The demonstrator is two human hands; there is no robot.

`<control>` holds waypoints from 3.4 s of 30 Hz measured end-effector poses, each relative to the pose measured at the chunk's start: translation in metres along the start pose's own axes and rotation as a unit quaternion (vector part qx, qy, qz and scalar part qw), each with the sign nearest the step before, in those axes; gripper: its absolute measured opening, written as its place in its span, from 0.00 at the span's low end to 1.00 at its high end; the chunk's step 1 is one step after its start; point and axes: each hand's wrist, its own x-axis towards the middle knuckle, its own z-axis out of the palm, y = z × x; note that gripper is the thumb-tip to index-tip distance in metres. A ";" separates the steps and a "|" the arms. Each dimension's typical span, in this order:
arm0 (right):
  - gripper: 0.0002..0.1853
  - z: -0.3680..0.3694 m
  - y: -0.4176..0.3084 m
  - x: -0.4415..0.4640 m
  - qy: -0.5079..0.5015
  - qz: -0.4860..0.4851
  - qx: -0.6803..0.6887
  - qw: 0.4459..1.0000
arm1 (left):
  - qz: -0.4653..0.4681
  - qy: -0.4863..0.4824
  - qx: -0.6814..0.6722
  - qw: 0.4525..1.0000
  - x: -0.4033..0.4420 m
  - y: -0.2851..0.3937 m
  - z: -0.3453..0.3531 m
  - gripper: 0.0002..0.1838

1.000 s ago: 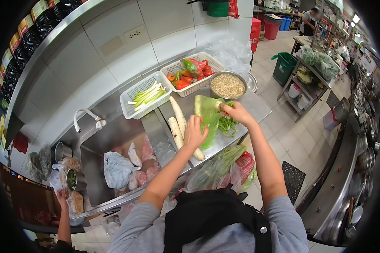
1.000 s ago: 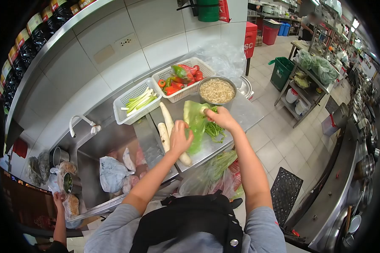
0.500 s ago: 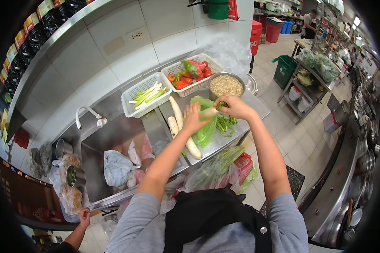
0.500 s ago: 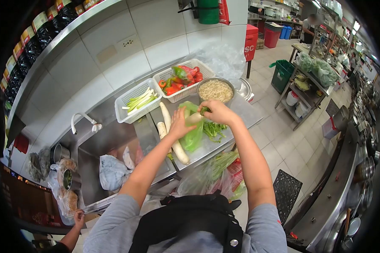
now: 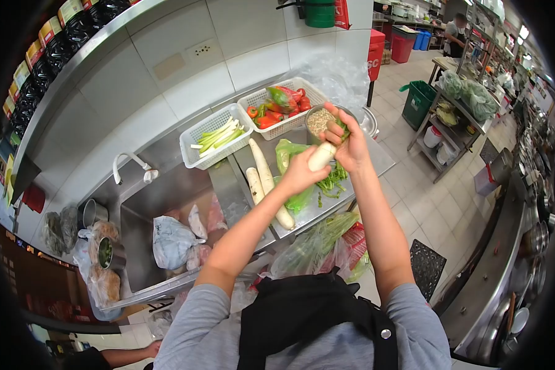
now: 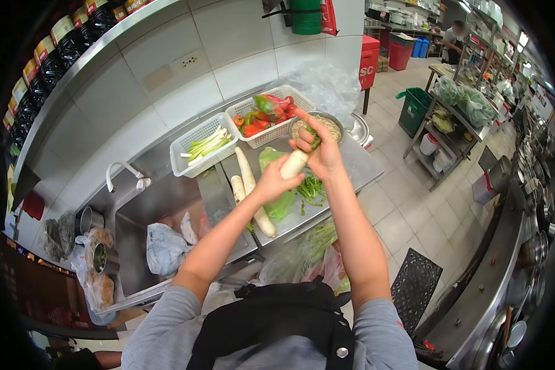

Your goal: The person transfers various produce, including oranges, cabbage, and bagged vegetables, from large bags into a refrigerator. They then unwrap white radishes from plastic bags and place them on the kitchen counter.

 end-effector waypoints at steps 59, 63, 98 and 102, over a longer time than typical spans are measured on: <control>0.08 -0.135 0.197 -0.003 0.104 0.092 -0.822 0.552 | -0.265 0.047 0.282 0.921 0.011 -0.144 -0.031 0.15; 0.21 -0.117 0.209 0.002 0.225 0.133 -0.814 0.519 | -0.215 0.039 0.293 0.931 0.003 -0.167 -0.035 0.17; 0.25 -0.148 0.158 0.040 0.159 0.189 -0.731 0.636 | -0.264 -0.074 0.274 0.922 -0.044 -0.110 -0.040 0.36; 0.22 -0.131 0.157 0.037 0.132 0.119 -0.764 0.620 | -0.247 -0.066 0.296 0.920 -0.050 -0.114 -0.039 0.35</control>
